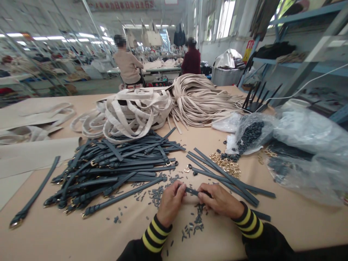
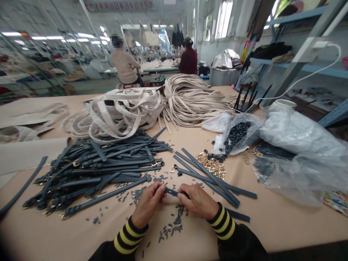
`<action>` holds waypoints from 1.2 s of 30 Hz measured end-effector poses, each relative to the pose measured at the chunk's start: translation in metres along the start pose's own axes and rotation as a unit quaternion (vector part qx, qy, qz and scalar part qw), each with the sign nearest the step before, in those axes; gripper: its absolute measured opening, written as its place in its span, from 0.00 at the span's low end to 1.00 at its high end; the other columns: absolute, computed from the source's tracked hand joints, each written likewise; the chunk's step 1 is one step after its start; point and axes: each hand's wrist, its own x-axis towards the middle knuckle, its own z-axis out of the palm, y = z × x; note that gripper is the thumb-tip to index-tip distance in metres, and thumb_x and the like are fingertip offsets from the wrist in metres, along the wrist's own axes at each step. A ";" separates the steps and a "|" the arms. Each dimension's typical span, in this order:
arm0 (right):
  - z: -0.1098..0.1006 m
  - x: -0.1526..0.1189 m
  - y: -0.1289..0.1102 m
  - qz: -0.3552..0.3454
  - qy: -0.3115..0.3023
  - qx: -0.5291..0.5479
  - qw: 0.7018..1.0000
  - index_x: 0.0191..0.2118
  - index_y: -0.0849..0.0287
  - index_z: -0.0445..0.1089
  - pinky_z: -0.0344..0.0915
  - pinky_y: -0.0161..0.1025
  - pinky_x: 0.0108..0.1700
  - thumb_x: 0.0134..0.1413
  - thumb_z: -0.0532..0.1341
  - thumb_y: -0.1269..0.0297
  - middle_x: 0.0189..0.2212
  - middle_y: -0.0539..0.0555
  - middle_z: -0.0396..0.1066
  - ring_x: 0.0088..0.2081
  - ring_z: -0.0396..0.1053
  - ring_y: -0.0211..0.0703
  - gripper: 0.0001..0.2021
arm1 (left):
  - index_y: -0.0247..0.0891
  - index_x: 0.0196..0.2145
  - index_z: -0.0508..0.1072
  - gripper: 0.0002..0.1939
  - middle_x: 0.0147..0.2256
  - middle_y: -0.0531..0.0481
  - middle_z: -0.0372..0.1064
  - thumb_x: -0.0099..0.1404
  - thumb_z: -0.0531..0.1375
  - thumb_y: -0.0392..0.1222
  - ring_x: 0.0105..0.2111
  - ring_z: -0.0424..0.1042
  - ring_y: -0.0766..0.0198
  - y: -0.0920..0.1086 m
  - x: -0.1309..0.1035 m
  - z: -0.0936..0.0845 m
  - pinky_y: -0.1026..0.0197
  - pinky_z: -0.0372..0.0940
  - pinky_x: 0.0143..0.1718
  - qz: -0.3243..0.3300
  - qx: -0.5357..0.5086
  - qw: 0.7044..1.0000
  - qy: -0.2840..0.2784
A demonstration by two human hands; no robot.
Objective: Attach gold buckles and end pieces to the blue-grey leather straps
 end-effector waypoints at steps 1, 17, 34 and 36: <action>-0.003 0.001 0.003 0.006 0.015 0.007 1.000 0.30 0.59 0.61 0.58 0.28 0.25 0.55 0.48 0.65 0.22 0.47 0.67 0.21 0.64 0.31 0.08 | 0.34 0.31 0.65 0.13 0.25 0.50 0.64 0.63 0.48 0.46 0.25 0.64 0.67 0.001 0.007 0.000 0.64 0.60 0.28 0.047 0.054 0.997 0.013; -0.017 0.012 0.022 0.049 0.121 0.013 0.991 0.30 0.61 0.60 0.55 0.34 0.31 0.53 0.51 0.63 0.23 0.48 0.63 0.27 0.61 0.36 0.07 | 0.28 0.34 0.65 0.12 0.35 0.39 0.60 0.59 0.43 0.25 0.38 0.60 0.55 0.012 0.075 0.011 0.55 0.62 0.36 0.221 0.553 0.798 -0.093; -0.012 0.014 0.024 0.020 0.124 0.032 0.992 0.22 0.60 0.58 0.54 0.35 0.28 0.51 0.52 0.52 0.20 0.49 0.57 0.26 0.57 0.37 0.17 | 0.29 0.32 0.68 0.12 0.33 0.40 0.67 0.61 0.45 0.29 0.34 0.67 0.59 0.022 0.070 0.004 0.59 0.63 0.34 0.155 0.466 0.870 -0.050; -0.009 0.016 0.027 0.043 0.127 0.069 0.989 0.20 0.60 0.56 0.51 0.33 0.23 0.50 0.52 0.49 0.16 0.47 0.54 0.21 0.54 0.35 0.19 | 0.32 0.31 0.68 0.12 0.30 0.45 0.67 0.63 0.45 0.33 0.32 0.68 0.64 0.025 0.055 0.001 0.64 0.62 0.34 0.155 0.412 0.897 -0.039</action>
